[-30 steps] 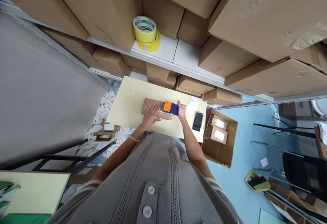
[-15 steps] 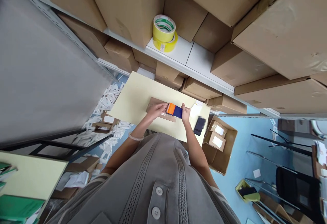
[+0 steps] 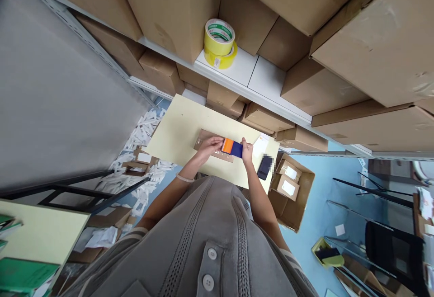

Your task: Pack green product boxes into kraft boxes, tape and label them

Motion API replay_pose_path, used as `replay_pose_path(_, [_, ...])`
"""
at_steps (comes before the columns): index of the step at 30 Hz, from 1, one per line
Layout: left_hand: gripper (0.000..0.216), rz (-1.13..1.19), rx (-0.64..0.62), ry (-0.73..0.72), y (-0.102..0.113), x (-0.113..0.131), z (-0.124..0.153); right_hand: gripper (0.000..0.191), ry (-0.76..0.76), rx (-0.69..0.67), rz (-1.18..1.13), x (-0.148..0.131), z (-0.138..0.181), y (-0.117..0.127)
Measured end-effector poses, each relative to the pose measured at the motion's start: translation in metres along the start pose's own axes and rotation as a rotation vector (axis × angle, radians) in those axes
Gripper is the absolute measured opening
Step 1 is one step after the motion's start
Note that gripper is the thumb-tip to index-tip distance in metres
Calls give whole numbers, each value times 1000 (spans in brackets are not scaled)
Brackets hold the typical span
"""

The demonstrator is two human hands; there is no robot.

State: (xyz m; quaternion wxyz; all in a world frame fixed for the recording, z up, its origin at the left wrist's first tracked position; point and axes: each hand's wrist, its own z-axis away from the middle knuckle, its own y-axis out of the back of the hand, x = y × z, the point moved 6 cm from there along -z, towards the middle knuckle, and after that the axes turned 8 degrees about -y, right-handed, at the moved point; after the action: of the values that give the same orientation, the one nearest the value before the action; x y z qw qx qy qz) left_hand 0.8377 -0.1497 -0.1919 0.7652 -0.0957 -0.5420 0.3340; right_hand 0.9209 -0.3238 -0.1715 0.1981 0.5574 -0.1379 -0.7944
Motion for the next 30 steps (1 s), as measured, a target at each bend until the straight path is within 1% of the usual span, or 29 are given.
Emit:
replay_pose_path(5, [18,34,27,28,-3,-8,-2,62,-15,1,-6,1,3,1])
replay_pose_path(8, [17,99,4,60,-4,-11,-2,62,-19,-5,-3,0,5,1])
replay_pose_path(12, [24,169,-9,124,0,-11,-1,62,-14,-6,6,-3,5,1])
replay_pose_path(16, [24,114,12,97,7,-8,-5,61,5,-34,41,-7,4,-3])
replay_pose_path(18, [27,82,18,112,12,-6,-8,62,26,-50,72,-9,2,-7])
replay_pose_path(20, [29,70,50,129,19,-1,-11,62,53,-62,109,-11,0,-11])
replay_pose_path(22, [31,53,91,112,28,8,-14,62,76,-67,145,-12,-2,-16])
replay_pose_path(27, [36,-64,148,7,57,39,-21,62,115,-46,234,-15,-1,-30])
replay_pose_path(30, [37,-117,160,-34,79,52,-25,63,160,-16,285,-22,5,-39])
